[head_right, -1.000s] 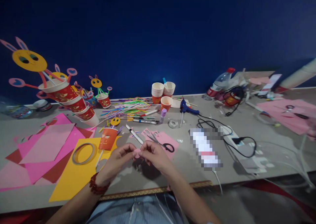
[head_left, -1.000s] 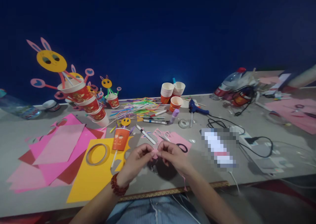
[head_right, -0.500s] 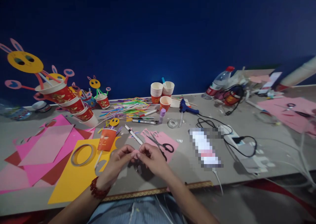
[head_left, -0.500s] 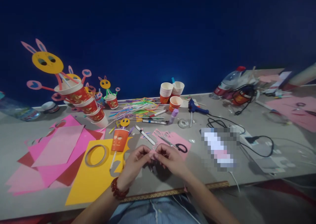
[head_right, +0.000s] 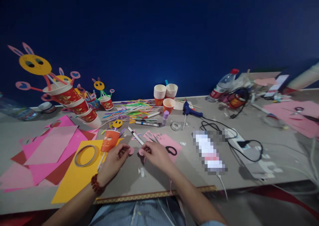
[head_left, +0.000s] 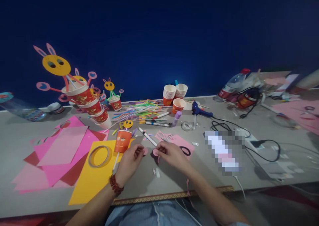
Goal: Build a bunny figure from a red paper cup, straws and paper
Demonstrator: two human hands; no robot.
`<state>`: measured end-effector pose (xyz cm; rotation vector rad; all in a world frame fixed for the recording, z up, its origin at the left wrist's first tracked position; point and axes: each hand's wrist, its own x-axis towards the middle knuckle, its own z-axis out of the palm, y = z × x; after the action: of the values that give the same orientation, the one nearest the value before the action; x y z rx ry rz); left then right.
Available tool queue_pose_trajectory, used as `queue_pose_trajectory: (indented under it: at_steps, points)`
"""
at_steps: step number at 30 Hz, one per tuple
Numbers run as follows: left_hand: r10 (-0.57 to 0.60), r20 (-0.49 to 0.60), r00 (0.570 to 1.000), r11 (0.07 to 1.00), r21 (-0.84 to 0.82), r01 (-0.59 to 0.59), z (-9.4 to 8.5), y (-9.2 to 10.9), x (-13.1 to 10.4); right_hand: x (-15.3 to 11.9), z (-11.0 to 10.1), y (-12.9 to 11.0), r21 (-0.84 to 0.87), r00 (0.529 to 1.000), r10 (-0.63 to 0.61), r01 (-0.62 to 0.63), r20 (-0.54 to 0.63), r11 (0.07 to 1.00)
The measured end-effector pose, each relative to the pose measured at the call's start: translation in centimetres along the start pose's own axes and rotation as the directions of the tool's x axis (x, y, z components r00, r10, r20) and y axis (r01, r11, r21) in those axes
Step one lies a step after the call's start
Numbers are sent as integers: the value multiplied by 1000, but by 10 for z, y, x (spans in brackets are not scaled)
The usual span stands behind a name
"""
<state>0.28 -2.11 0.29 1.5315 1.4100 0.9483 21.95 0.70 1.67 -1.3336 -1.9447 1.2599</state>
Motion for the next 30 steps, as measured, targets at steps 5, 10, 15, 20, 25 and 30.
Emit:
queue_pose_trajectory:
  at_steps: [5, 10, 15, 20, 25, 30]
  points:
    - [125, 14, 992, 903, 412, -120, 5, -22, -1, 12, 12, -11, -373, 994, -49, 81, 94, 924]
    - [163, 83, 983, 742, 646, -178, 7, -20, -4, 15, 20, -11, -528, 991, -82, 125, 104, 840]
    - [126, 134, 983, 666, 723, -184, 8, -10, -7, 15, 19, -6, -571, 992, -89, 125, 90, 811]
    - [118, 163, 980, 599, 775, -201, 8, -1, -9, 16, 19, -2, -575, 990, -107, 142, 94, 806]
    - [128, 181, 975, 584, 781, -221, 6, 2, -11, 15, 12, -6, -540, 984, -155, 180, 92, 822]
    - [121, 204, 972, 626, 744, -234, 3, -1, -11, 24, -16, -14, -658, 987, -150, 73, -62, 750]
